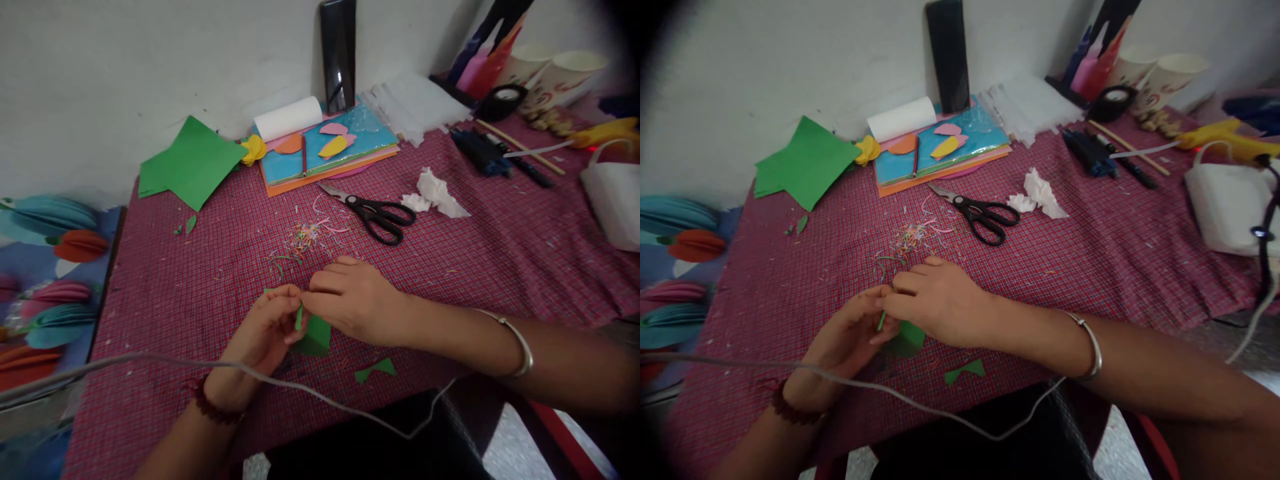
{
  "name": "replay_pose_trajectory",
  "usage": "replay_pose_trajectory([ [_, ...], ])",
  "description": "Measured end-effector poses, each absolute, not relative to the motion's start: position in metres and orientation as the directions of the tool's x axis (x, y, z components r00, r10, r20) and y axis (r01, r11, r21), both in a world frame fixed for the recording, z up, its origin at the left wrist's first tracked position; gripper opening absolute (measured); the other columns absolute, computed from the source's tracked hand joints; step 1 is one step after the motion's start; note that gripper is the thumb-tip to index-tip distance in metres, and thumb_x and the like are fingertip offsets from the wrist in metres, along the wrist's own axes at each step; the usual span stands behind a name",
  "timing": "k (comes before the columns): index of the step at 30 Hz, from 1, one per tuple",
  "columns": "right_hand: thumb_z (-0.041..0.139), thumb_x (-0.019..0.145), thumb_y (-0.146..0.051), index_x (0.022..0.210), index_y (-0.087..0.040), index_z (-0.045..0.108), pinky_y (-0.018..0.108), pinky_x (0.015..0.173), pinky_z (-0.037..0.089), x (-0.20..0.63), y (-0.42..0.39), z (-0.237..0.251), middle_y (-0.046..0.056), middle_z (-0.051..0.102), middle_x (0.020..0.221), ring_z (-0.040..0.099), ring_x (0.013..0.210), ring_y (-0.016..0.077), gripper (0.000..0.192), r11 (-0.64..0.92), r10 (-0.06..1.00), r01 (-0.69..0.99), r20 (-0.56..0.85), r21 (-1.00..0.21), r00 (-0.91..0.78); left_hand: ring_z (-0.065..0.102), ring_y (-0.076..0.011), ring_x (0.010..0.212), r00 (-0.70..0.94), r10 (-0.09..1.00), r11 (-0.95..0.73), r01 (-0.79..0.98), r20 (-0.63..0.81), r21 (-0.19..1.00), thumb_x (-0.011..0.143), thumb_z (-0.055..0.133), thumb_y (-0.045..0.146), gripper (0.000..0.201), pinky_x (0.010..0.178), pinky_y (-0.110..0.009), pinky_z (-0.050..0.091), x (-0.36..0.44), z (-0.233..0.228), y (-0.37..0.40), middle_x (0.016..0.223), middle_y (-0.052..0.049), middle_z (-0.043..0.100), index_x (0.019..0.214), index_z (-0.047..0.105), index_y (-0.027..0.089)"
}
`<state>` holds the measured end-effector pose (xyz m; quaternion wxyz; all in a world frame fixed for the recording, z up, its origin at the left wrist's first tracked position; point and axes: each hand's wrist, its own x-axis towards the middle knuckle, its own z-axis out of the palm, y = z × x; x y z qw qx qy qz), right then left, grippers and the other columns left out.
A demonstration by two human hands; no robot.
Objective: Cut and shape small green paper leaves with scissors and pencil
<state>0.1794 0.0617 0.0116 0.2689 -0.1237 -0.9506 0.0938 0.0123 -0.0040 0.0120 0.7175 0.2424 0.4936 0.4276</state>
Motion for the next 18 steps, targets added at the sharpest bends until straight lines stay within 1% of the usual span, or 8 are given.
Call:
replay_pose_trajectory([
  [2,0.046,0.092,-0.017,0.091,-0.017,0.062,0.031,0.068,0.030,0.1798,0.0625,0.0128,0.002,0.062,0.079,0.051,0.072,0.0151,0.016,0.931,0.323,0.190,0.461,-0.311,-0.826,0.030,-0.0063,0.044,0.114,0.860,0.506,-0.321,-0.497,0.801,0.069,0.061,0.028,0.017,0.038,-0.019,0.019,0.0116,0.0112,-0.0042,0.051,0.004,0.041,0.061,0.052,0.017],
  [4,0.048,0.090,-0.018,0.087,-0.018,0.061,0.030,0.070,0.031,0.1801,0.0641,0.0142,0.001,0.062,0.081,0.053,0.075,0.0145,0.014,0.860,0.411,0.205,0.397,-0.467,-0.820,0.029,-0.0061,0.043,0.054,0.888,0.458,-0.207,-0.457,0.864,0.071,0.060,0.028,0.016,0.039,-0.019,0.021,0.0100,0.0112,-0.0046,0.049,0.006,0.039,0.063,0.052,0.017],
  [6,0.050,0.087,-0.017,0.085,-0.018,0.060,0.029,0.073,0.032,0.1801,0.0661,0.0152,0.000,0.062,0.082,0.054,0.079,0.0139,0.010,0.755,0.492,0.217,0.316,-0.619,-0.811,0.033,-0.0066,0.045,-0.008,0.933,0.359,0.009,-0.359,0.933,0.072,0.059,0.026,0.014,0.041,-0.019,0.025,0.0086,0.0124,-0.0049,0.050,0.005,0.041,0.064,0.053,0.017],
  [8,0.053,0.084,-0.015,0.083,-0.018,0.060,0.028,0.075,0.032,0.1801,0.0682,0.0151,-0.001,0.062,0.082,0.054,0.081,0.0139,0.008,0.684,0.529,0.221,0.265,-0.695,-0.806,0.039,-0.0083,0.049,-0.030,0.978,0.208,0.266,-0.208,0.941,0.073,0.059,0.023,0.013,0.045,-0.020,0.030,0.0084,0.0144,-0.0048,0.054,0.004,0.046,0.063,0.054,0.017],
  [10,0.054,0.081,-0.013,0.080,-0.019,0.061,0.030,0.079,0.031,0.1803,0.0700,0.0139,-0.001,0.062,0.082,0.053,0.084,0.0147,0.009,0.670,0.544,0.227,0.260,-0.707,-0.798,0.043,-0.0099,0.053,-0.001,0.998,0.056,0.459,-0.063,0.887,0.072,0.057,0.021,0.012,0.047,-0.022,0.034,0.0098,0.0162,-0.0045,0.058,0.002,0.049,0.061,0.053,0.018],
  [13,0.056,0.080,-0.014,0.077,-0.019,0.062,0.031,0.082,0.029,0.1808,0.0714,0.0114,-0.001,0.061,0.079,0.050,0.085,0.0156,0.008,0.688,0.551,0.236,0.282,-0.687,-0.785,0.043,-0.0099,0.051,0.044,0.997,-0.075,0.577,0.060,0.814,0.073,0.055,0.018,0.012,0.047,-0.023,0.034,0.0132,0.0169,-0.0044,0.059,0.002,0.048,0.061,0.053,0.018],
  [16,0.056,0.078,-0.014,0.074,-0.019,0.061,0.032,0.083,0.028,0.1806,0.0712,0.0091,-0.003,0.059,0.074,0.048,0.080,0.0146,0.008,0.707,0.549,0.237,0.305,-0.666,-0.778,0.045,-0.0104,0.052,0.013,0.999,-0.037,0.548,0.036,0.835,0.072,0.056,0.019,0.011,0.048,-0.023,0.035,0.0151,0.0146,-0.0048,0.059,0.002,0.050,0.062,0.053,0.018],
  [18,0.057,0.076,-0.012,0.072,-0.019,0.059,0.033,0.086,0.028,0.1800,0.0701,0.0080,-0.003,0.058,0.072,0.047,0.079,0.0142,0.008,0.738,0.538,0.242,0.333,-0.630,-0.775,0.043,-0.0097,0.050,-0.022,0.996,0.089,0.450,-0.089,0.889,0.073,0.057,0.022,0.011,0.046,-0.022,0.034,0.0147,0.0114,-0.0054,0.057,0.003,0.049,0.062,0.054,0.018],
])
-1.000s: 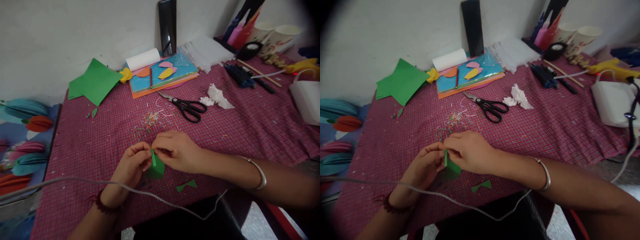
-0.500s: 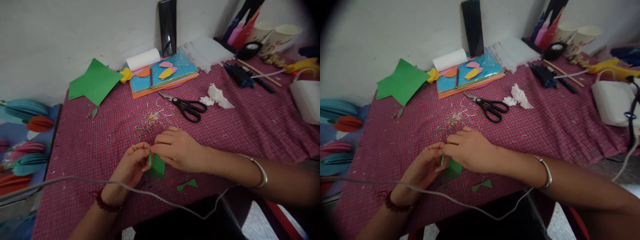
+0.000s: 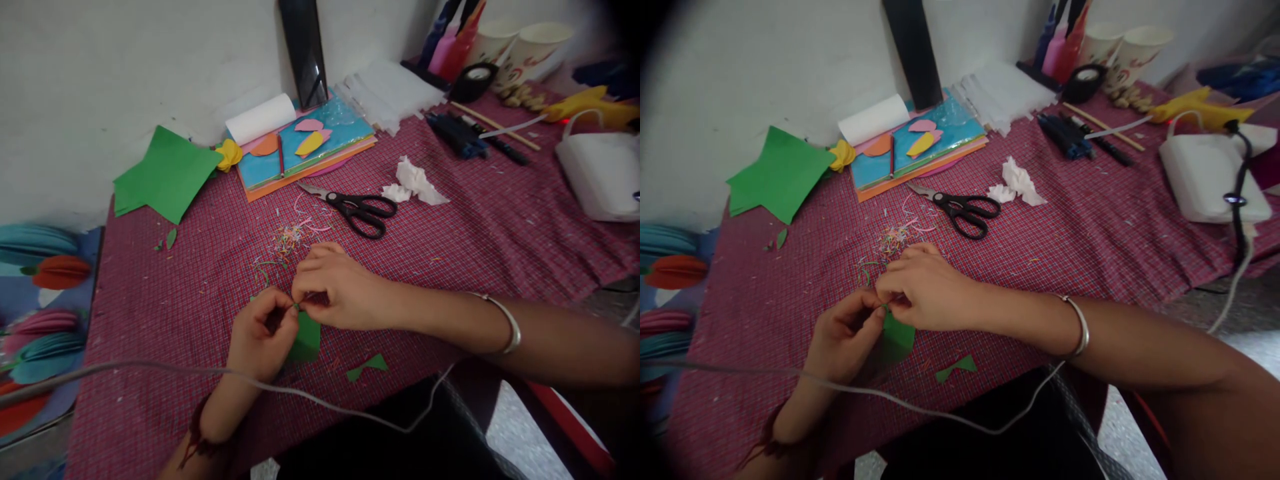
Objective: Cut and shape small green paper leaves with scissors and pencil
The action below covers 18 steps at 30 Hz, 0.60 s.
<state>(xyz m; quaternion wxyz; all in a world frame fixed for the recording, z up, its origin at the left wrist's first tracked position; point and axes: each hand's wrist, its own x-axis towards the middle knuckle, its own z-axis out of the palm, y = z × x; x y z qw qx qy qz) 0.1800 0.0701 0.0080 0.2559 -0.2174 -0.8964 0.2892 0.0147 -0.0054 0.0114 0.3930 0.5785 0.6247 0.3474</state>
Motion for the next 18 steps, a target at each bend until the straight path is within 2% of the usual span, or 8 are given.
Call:
replay_pose_trajectory([
  [4,0.057,0.079,-0.014,0.070,-0.020,0.058,0.038,0.098,0.023,0.178,0.066,0.008,-0.003,0.057,0.072,0.045,0.080,0.0153,0.011,0.835,0.485,0.269,0.414,-0.480,-0.770,0.031,-0.0051,0.041,-0.034,0.925,0.381,0.105,-0.379,0.919,0.074,0.060,0.026,0.013,0.040,-0.018,0.024,0.013,0.005,-0.006,0.048,0.008,0.041,0.066,0.054,0.017],
  [8,0.053,0.088,-0.020,0.076,-0.021,0.060,0.041,0.103,0.020,0.178,0.063,0.011,-0.002,0.056,0.073,0.043,0.081,0.0166,0.014,0.892,0.435,0.310,0.444,-0.328,-0.783,0.029,-0.0025,0.038,-0.046,0.880,0.467,-0.104,-0.473,0.878,0.067,0.067,0.027,0.017,0.038,-0.017,0.020,0.016,0.007,-0.003,0.047,0.008,0.044,0.064,0.055,0.015],
  [14,0.050,0.092,-0.021,0.080,-0.021,0.060,0.043,0.108,0.018,0.179,0.060,0.011,-0.003,0.055,0.075,0.042,0.081,0.0163,0.015,0.940,0.341,0.304,0.495,-0.157,-0.799,0.030,-0.0025,0.039,-0.118,0.870,0.462,-0.147,-0.479,0.875,0.064,0.065,0.021,0.015,0.038,-0.017,0.020,0.024,0.011,-0.002,0.045,0.007,0.044,0.057,0.052,0.015],
  [16,0.050,0.092,-0.020,0.080,-0.020,0.059,0.044,0.107,0.018,0.178,0.060,0.011,-0.002,0.056,0.076,0.043,0.082,0.0163,0.015,0.940,0.341,0.303,0.488,-0.159,-0.803,0.028,-0.0026,0.039,-0.117,0.882,0.443,-0.122,-0.456,0.888,0.065,0.063,0.019,0.014,0.038,-0.017,0.019,0.022,0.008,-0.002,0.044,0.008,0.041,0.057,0.051,0.016],
  [18,0.052,0.090,-0.020,0.080,-0.020,0.060,0.043,0.105,0.021,0.178,0.060,0.012,-0.002,0.058,0.077,0.045,0.082,0.0166,0.013,0.926,0.376,0.311,0.463,-0.214,-0.803,0.028,-0.0033,0.040,-0.107,0.907,0.405,-0.041,-0.407,0.914,0.067,0.061,0.019,0.012,0.039,-0.018,0.020,0.018,0.006,-0.003,0.044,0.009,0.039,0.059,0.052,0.017],
])
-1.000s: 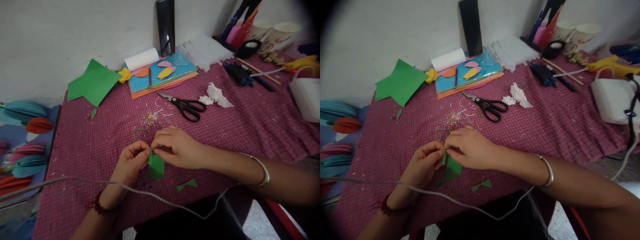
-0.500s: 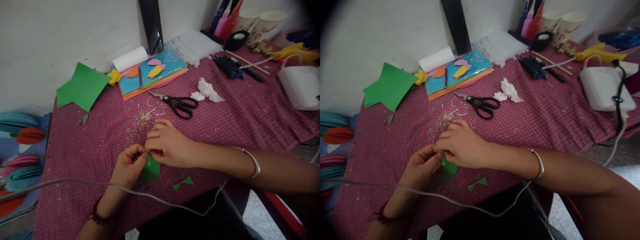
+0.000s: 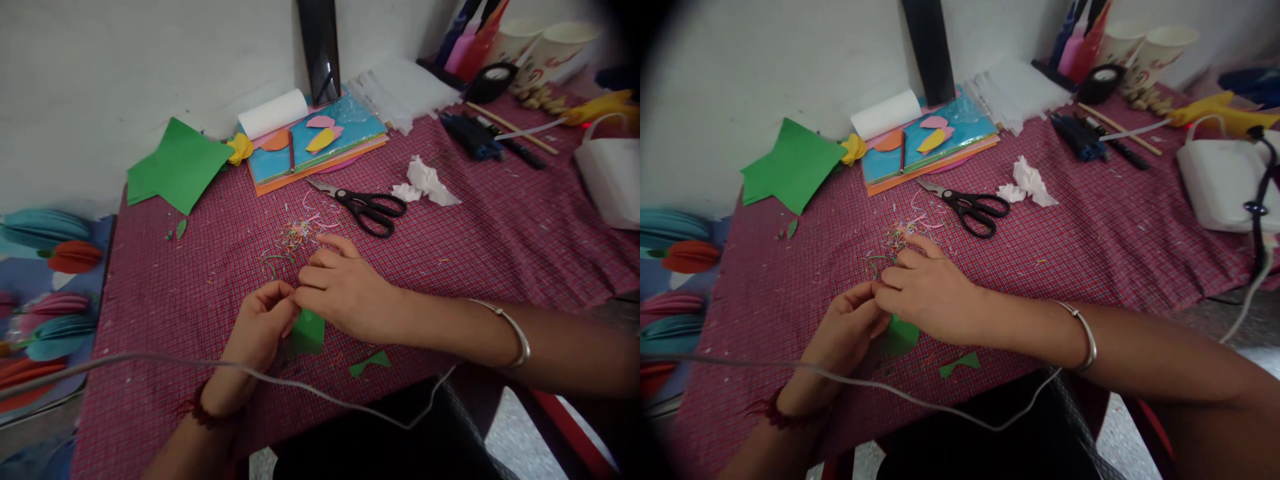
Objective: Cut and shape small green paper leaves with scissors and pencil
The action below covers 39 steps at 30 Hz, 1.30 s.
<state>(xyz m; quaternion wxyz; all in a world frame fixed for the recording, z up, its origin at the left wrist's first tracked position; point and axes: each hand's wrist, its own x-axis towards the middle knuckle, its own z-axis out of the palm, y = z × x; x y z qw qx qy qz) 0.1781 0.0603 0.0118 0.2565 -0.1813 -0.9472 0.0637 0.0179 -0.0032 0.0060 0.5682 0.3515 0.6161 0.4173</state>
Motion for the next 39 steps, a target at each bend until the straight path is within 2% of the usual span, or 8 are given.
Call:
replay_pose_trajectory([
  [3,0.055,0.087,-0.020,0.082,-0.018,0.062,0.040,0.096,0.030,0.178,0.062,0.016,0.000,0.062,0.079,0.049,0.082,0.0171,0.009,0.865,0.464,0.326,0.361,-0.380,-0.809,0.034,-0.0053,0.045,-0.091,0.955,0.296,0.205,-0.283,0.933,0.070,0.059,0.020,0.011,0.043,-0.019,0.027,0.011,0.007,-0.004,0.049,0.007,0.043,0.061,0.055,0.017],
  [7,0.053,0.083,-0.015,0.086,-0.017,0.064,0.030,0.081,0.036,0.179,0.065,0.020,0.001,0.066,0.082,0.055,0.080,0.0148,0.012,0.677,0.555,0.316,0.179,-0.664,-0.812,0.044,-0.0094,0.054,-0.036,0.994,0.110,0.497,-0.106,0.861,0.072,0.055,0.020,0.012,0.050,-0.022,0.034,0.009,0.013,-0.003,0.056,0.002,0.049,0.060,0.056,0.016],
  [11,0.051,0.079,-0.012,0.082,-0.017,0.064,0.025,0.072,0.037,0.178,0.068,0.017,0.001,0.067,0.080,0.057,0.077,0.0132,0.014,0.567,0.576,0.305,0.103,-0.765,-0.811,0.046,-0.0107,0.055,0.000,1.000,0.019,0.606,-0.024,0.795,0.073,0.055,0.021,0.013,0.051,-0.024,0.036,0.011,0.014,-0.005,0.058,0.001,0.051,0.061,0.057,0.017],
  [18,0.054,0.074,-0.014,0.074,-0.016,0.059,0.021,0.058,0.035,0.175,0.067,0.009,-0.002,0.061,0.068,0.053,0.062,0.0091,0.005,0.347,0.699,0.275,0.052,-0.897,-0.713,0.036,-0.0065,0.042,-0.059,0.960,0.281,0.279,-0.275,0.918,0.078,0.060,0.031,0.014,0.040,-0.019,0.028,0.012,0.008,-0.008,0.050,0.006,0.045,0.071,0.061,0.019],
  [24,0.055,0.071,-0.011,0.073,-0.015,0.057,0.020,0.057,0.039,0.172,0.066,0.007,-0.003,0.058,0.066,0.052,0.061,0.0079,0.005,0.170,0.705,0.203,-0.025,-0.964,-0.709,0.046,-0.0085,0.055,-0.079,0.986,0.164,0.310,-0.147,0.936,0.070,0.065,0.022,0.011,0.048,-0.019,0.035,0.017,0.013,-0.006,0.061,0.002,0.052,0.061,0.060,0.017],
  [28,0.055,0.070,-0.011,0.072,-0.015,0.057,0.020,0.054,0.039,0.170,0.065,0.006,-0.003,0.057,0.064,0.050,0.058,0.0076,0.005,0.125,0.706,0.185,-0.044,-0.975,-0.707,0.042,-0.0072,0.051,-0.062,0.980,0.197,0.266,-0.187,0.943,0.073,0.063,0.022,0.014,0.046,-0.019,0.032,0.017,0.015,-0.007,0.058,0.003,0.049,0.060,0.060,0.017],
  [34,0.053,0.073,-0.013,0.074,-0.016,0.058,0.021,0.057,0.037,0.170,0.062,0.006,-0.003,0.059,0.067,0.053,0.061,0.0088,0.006,0.254,0.721,0.214,0.038,-0.943,-0.692,0.032,-0.0043,0.042,-0.071,0.939,0.341,0.068,-0.337,0.937,0.074,0.063,0.025,0.016,0.040,-0.018,0.022,0.015,0.009,-0.009,0.049,0.006,0.042,0.061,0.059,0.017],
  [39,0.052,0.074,-0.009,0.074,-0.016,0.057,0.027,0.071,0.034,0.174,0.061,0.013,-0.002,0.060,0.073,0.053,0.073,0.0120,0.009,0.569,0.664,0.250,0.257,-0.784,-0.702,0.030,-0.0032,0.040,-0.044,0.872,0.470,-0.205,-0.488,0.858,0.067,0.067,0.025,0.014,0.039,-0.017,0.020,0.018,0.013,-0.005,0.046,0.007,0.040,0.061,0.058,0.016],
])
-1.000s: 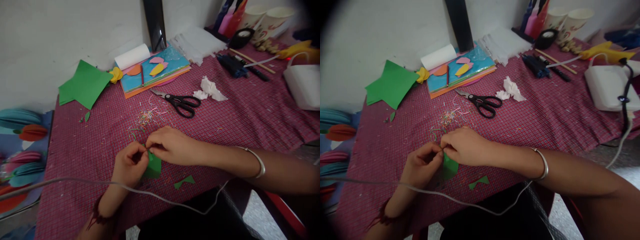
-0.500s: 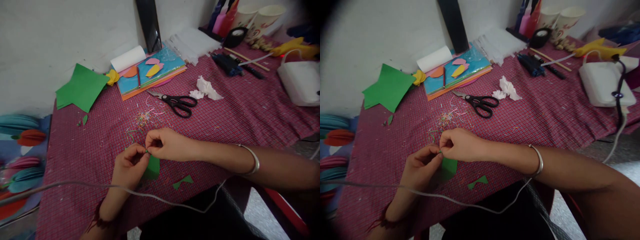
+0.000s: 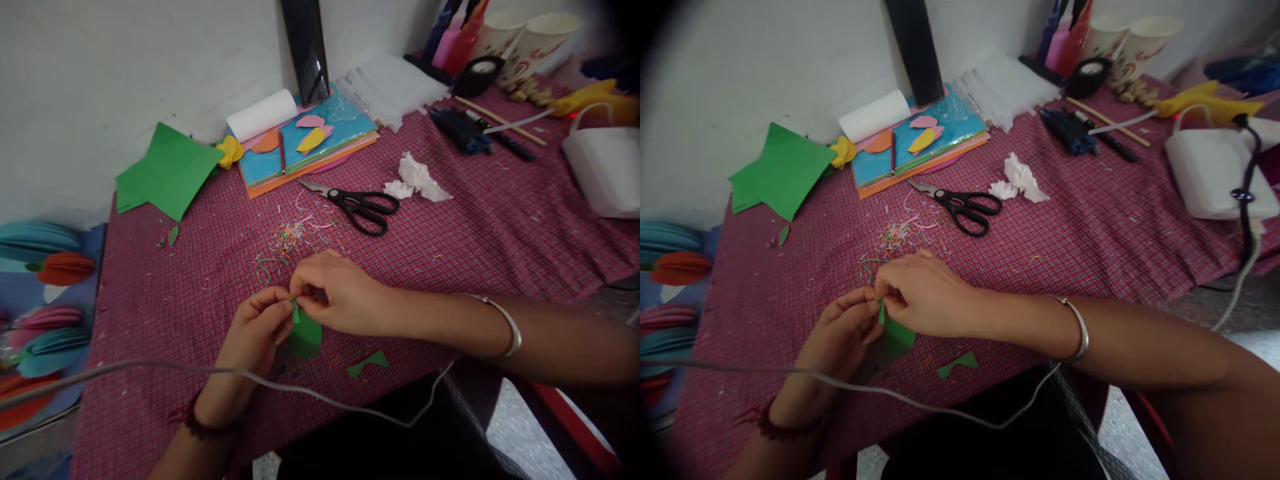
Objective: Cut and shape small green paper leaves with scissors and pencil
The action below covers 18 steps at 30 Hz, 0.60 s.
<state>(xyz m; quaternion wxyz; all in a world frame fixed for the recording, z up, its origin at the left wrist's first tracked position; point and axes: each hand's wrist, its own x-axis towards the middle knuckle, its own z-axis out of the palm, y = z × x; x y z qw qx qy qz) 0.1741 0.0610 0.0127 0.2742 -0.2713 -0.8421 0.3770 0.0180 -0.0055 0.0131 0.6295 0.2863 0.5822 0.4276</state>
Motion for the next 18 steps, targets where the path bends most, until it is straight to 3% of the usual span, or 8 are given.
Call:
replay_pose_trajectory([
  [5,0.049,0.082,-0.009,0.082,-0.017,0.059,0.030,0.076,0.030,0.1770,0.0609,0.0114,0.001,0.059,0.079,0.049,0.079,0.0149,0.012,0.798,0.509,0.228,0.421,-0.558,-0.751,0.033,-0.0047,0.044,0.029,0.856,0.503,-0.275,-0.516,0.819,0.066,0.066,0.024,0.013,0.039,-0.018,0.021,0.0125,0.0142,-0.0034,0.052,0.004,0.045,0.063,0.059,0.015],
  [10,0.049,0.087,-0.011,0.088,-0.017,0.062,0.032,0.080,0.029,0.1775,0.0610,0.0098,0.002,0.060,0.085,0.047,0.081,0.0165,0.015,0.879,0.423,0.220,0.478,-0.423,-0.770,0.035,-0.0062,0.048,0.069,0.869,0.487,-0.291,-0.490,0.823,0.069,0.064,0.025,0.011,0.040,-0.018,0.022,0.0086,0.0120,-0.0038,0.056,0.002,0.046,0.065,0.059,0.015],
  [12,0.049,0.087,-0.012,0.086,-0.016,0.063,0.033,0.081,0.029,0.1779,0.0618,0.0110,0.002,0.060,0.084,0.048,0.082,0.0164,0.015,0.877,0.421,0.215,0.470,-0.430,-0.776,0.033,-0.0055,0.047,0.030,0.870,0.482,-0.264,-0.493,0.835,0.068,0.065,0.024,0.011,0.041,-0.019,0.022,0.0089,0.0116,-0.0046,0.055,0.004,0.045,0.065,0.058,0.015],
  [15,0.051,0.085,-0.012,0.083,-0.016,0.063,0.032,0.083,0.029,0.1789,0.0639,0.0135,0.001,0.060,0.082,0.050,0.082,0.0150,0.012,0.817,0.481,0.219,0.422,-0.533,-0.768,0.029,-0.0047,0.044,-0.013,0.892,0.444,-0.168,-0.453,0.880,0.071,0.065,0.026,0.013,0.042,-0.019,0.021,0.0093,0.0111,-0.0063,0.051,0.006,0.041,0.066,0.058,0.016],
  [18,0.053,0.083,-0.013,0.081,-0.016,0.060,0.030,0.083,0.029,0.1797,0.0661,0.0150,-0.001,0.060,0.080,0.051,0.080,0.0135,0.008,0.743,0.539,0.231,0.358,-0.628,-0.762,0.033,-0.0059,0.046,-0.042,0.941,0.338,0.050,-0.336,0.940,0.076,0.062,0.029,0.015,0.043,-0.019,0.024,0.0095,0.0121,-0.0074,0.052,0.005,0.042,0.068,0.059,0.017],
])
